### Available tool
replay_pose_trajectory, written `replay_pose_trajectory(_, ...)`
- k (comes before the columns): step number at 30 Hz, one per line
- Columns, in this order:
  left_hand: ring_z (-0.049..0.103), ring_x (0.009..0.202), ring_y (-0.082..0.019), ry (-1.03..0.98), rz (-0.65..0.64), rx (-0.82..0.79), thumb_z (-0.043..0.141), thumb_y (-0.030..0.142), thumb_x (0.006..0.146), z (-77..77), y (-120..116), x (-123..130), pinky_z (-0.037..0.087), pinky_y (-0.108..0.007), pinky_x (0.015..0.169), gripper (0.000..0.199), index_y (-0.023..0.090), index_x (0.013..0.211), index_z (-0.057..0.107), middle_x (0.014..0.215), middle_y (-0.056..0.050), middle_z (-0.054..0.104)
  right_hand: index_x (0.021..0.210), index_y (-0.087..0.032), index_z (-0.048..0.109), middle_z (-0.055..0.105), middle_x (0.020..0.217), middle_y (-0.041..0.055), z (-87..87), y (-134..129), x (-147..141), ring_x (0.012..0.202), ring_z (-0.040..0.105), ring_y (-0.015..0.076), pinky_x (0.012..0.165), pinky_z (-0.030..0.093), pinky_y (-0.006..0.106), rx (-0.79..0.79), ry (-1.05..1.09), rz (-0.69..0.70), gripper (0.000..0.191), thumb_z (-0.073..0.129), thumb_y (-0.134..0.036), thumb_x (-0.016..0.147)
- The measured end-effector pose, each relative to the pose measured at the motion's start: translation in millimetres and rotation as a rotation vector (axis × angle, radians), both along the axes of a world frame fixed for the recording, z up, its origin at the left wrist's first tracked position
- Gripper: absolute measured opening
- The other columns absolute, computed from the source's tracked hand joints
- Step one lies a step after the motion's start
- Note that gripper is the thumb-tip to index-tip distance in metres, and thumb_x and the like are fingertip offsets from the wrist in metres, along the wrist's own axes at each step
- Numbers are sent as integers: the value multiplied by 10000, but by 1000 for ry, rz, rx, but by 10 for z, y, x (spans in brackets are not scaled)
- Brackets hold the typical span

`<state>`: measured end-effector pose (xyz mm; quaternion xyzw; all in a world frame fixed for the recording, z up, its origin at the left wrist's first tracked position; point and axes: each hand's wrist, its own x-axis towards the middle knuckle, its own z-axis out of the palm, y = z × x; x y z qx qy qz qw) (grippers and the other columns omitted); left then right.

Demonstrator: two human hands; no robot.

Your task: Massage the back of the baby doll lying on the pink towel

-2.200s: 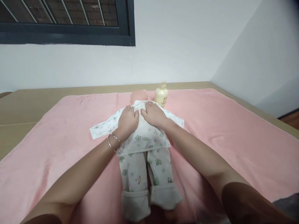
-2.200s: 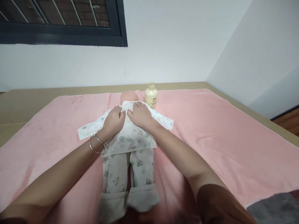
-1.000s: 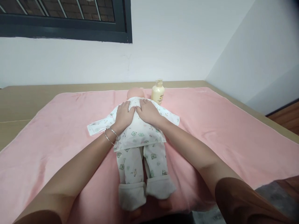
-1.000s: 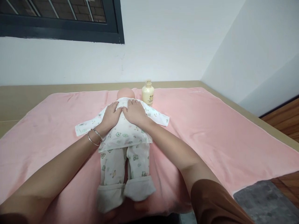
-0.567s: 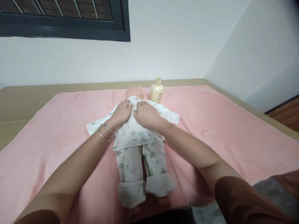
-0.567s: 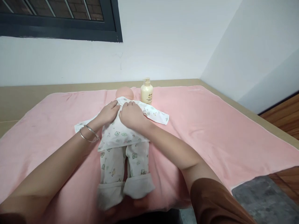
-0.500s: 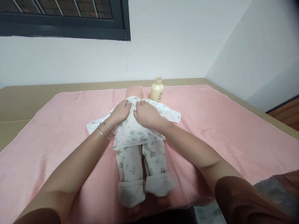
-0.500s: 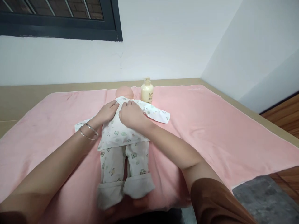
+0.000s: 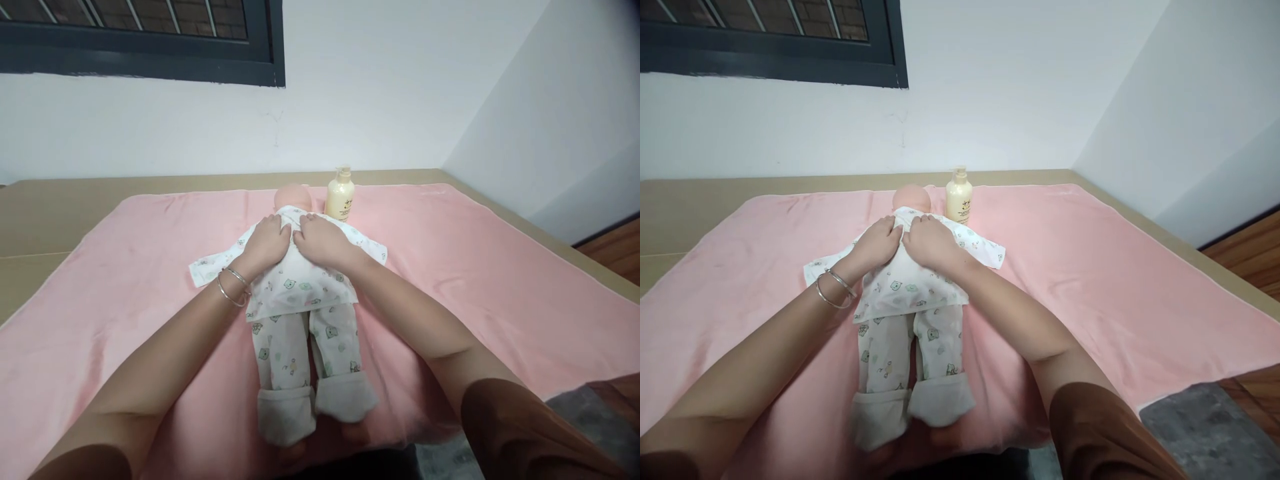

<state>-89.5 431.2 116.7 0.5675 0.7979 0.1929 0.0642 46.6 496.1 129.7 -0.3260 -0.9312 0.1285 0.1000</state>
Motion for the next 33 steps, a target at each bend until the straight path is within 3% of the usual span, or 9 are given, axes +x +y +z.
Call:
replay_pose_trajectory(4, 518, 1379, -325, 16, -35, -12, 305, 308, 979, 13, -35, 44, 399, -462, 1201, 523, 53, 1347, 574, 1449, -230, 559, 1358, -33, 559, 565, 1473, 231, -48, 209, -22, 1348, 543, 298, 1129, 416, 398, -84, 76, 20, 482, 323, -331, 1061)
replay_pose_trajectory(7, 563, 1329, -308, -76, 6, 7, 308, 365, 985, 2, -1, -74, 425, -448, 1174, 512, 93, 1289, 618, 1417, -193, 606, 1384, 7, 537, 552, 1480, 252, -49, 104, -31, 1380, 517, 323, 1158, 388, 415, -15, 57, -15, 507, 307, -322, 1073)
replay_pose_trajectory(11, 645, 1173, -291, -156, 32, -4, 272, 417, 998, 7, 42, -182, 495, -423, 1071, 508, 141, 1099, 686, 1290, -155, 693, 1305, -6, 598, 633, 1347, 253, 8, -162, -9, 1300, 568, 338, 1095, 429, 410, 106, 11, -9, 436, 359, -262, 1045)
replay_pose_trajectory(15, 627, 1198, -326, 13, 27, -52, 281, 321, 987, 49, 5, -9, 485, -453, 1082, 474, 85, 1166, 651, 1276, -214, 667, 1273, -71, 617, 664, 1305, 211, -3, -37, -11, 1208, 623, 308, 988, 487, 388, -5, 48, -16, 410, 338, -259, 1039)
replay_pose_trajectory(20, 524, 1374, -307, 35, -48, -40, 307, 256, 977, 49, 9, 61, 400, -442, 1209, 485, 68, 1335, 575, 1444, -207, 570, 1372, -7, 554, 559, 1478, 234, -100, 166, -81, 1360, 530, 295, 1153, 390, 385, -16, 125, -21, 472, 306, -260, 1059)
replay_pose_trajectory(26, 585, 1270, -317, -27, 24, -63, 257, 310, 1008, 17, 49, -64, 445, -453, 1152, 482, 77, 1230, 616, 1333, -210, 632, 1495, 49, 459, 463, 1560, 279, -113, -23, -102, 1490, 405, 358, 1240, 300, 440, 68, 68, -5, 551, 328, -271, 1066)
replay_pose_trajectory(30, 535, 1343, -350, 96, -35, -78, 264, 263, 1000, 87, -50, 78, 406, -484, 1185, 488, 29, 1277, 590, 1390, -259, 580, 1501, 29, 454, 420, 1601, 260, -155, 91, -110, 1523, 368, 336, 1258, 290, 438, -4, 111, -25, 556, 343, -299, 1066)
replay_pose_trajectory(33, 562, 1315, -329, 51, -78, -82, 305, 269, 992, 121, -91, 95, 424, -459, 1168, 460, 61, 1257, 618, 1374, -223, 605, 1502, 36, 447, 424, 1592, 276, -168, 140, -115, 1514, 382, 335, 1264, 283, 457, -17, 121, -48, 565, 354, -313, 1067)
